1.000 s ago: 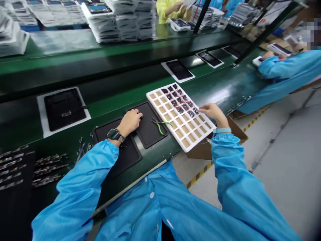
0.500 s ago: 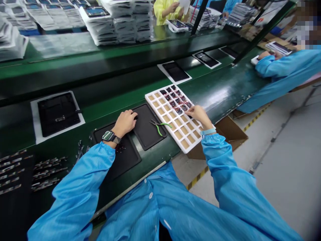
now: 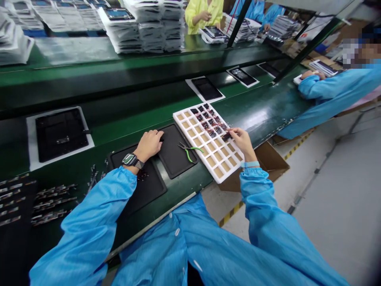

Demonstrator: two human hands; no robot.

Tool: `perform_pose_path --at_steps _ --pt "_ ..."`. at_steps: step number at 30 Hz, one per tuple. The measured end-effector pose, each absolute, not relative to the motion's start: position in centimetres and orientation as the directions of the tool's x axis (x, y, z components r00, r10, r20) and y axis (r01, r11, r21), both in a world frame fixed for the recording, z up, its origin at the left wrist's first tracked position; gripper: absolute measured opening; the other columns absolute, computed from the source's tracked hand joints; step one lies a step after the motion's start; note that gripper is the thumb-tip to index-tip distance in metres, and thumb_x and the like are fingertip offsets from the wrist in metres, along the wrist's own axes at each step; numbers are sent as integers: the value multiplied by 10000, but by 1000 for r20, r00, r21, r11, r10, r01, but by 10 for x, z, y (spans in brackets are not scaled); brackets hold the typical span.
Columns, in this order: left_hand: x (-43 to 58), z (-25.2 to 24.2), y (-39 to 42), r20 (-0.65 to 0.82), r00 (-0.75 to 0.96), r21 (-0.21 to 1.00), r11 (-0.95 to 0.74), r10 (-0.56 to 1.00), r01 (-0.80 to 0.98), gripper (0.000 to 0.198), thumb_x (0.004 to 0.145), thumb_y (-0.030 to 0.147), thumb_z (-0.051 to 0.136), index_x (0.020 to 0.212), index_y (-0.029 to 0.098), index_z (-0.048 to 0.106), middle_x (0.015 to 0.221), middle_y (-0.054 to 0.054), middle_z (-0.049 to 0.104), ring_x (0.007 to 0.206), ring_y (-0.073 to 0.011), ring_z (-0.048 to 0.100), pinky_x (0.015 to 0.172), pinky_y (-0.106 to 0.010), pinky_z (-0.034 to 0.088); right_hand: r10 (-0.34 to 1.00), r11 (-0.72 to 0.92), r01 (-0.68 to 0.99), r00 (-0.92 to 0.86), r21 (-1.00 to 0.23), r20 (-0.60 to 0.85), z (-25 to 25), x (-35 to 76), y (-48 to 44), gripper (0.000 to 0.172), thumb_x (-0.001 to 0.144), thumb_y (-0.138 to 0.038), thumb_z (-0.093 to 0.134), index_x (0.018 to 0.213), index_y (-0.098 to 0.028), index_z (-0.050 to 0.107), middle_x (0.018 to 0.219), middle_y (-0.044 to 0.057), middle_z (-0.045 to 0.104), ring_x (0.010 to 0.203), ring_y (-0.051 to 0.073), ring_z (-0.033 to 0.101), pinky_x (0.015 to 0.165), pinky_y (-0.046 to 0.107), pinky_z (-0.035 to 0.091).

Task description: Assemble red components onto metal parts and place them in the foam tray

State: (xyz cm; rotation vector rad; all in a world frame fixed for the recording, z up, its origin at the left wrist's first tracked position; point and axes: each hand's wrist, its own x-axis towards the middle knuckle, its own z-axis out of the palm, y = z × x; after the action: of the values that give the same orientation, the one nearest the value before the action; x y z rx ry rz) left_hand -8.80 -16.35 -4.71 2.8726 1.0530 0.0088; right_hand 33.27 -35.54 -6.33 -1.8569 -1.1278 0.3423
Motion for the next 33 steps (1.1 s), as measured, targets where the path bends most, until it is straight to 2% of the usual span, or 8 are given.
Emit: perform_pose_path --at_steps 7,10,17,21,24,28,31,33 --pt "-87 -45 -163 -31 761 90 -756 648 648 441 990 251 517 1404 112 580 1321 -202 667 1225 -361 616 1014 -475 485 740 -168 389 657 -906 144 -55 331 -369 369 883 -597 655 908 -232 607 1040 103 764 997 263 733 933 460 613" --pt "-89 -45 -163 -28 752 104 -746 659 657 450 990 259 528 1418 126 571 1344 -194 653 1231 -357 610 1022 -466 480 794 -176 378 601 -909 97 -35 320 -367 364 877 -593 678 900 -235 613 1062 103 767 1037 276 730 935 454 613" --pt "-95 -35 -169 10 742 172 -732 670 659 442 994 273 552 1405 115 581 1362 -194 626 1252 -351 576 1063 -475 456 999 -46 385 3 -922 -48 9 255 -321 320 902 -528 739 882 -223 647 1023 76 770 935 256 730 885 410 583" --pt "-101 -27 -178 18 776 196 -763 630 616 541 958 292 637 1460 118 536 1424 -186 590 1289 -351 551 1088 -473 453 926 117 555 -361 -824 -112 -3 185 -278 244 967 -443 653 910 -207 680 938 64 752 901 242 700 851 376 538" --pt "-113 -22 -185 -28 807 185 -790 590 584 666 899 269 701 1512 124 482 1526 -197 519 1385 -373 491 1132 -490 437 861 316 643 -503 -697 -74 -23 134 -254 148 951 -326 626 878 -203 663 921 71 723 877 245 651 835 376 508" --pt "-133 -12 -194 -107 824 194 -801 556 566 770 830 185 709 1549 177 435 1634 -191 414 1499 -379 397 1186 -518 401 852 446 637 -517 -629 82 -34 115 -244 136 970 -307 590 947 -218 690 1040 102 717 1019 289 630 967 437 490" --pt "-134 -8 -206 -75 843 232 -813 532 534 732 850 241 727 1527 159 460 1639 -202 400 1517 -384 370 1203 -533 373 913 357 629 -392 -690 115 -25 140 -251 224 1005 -361 546 1060 -226 717 1107 103 734 1057 294 662 969 436 511" --pt "-124 -10 -215 -12 855 252 -826 518 504 630 889 341 740 1448 140 530 1541 -205 496 1438 -377 450 1166 -512 396 956 253 659 -285 -709 76 -15 161 -262 253 1001 -403 562 1079 -230 728 1131 99 750 1060 300 681 942 425 528"
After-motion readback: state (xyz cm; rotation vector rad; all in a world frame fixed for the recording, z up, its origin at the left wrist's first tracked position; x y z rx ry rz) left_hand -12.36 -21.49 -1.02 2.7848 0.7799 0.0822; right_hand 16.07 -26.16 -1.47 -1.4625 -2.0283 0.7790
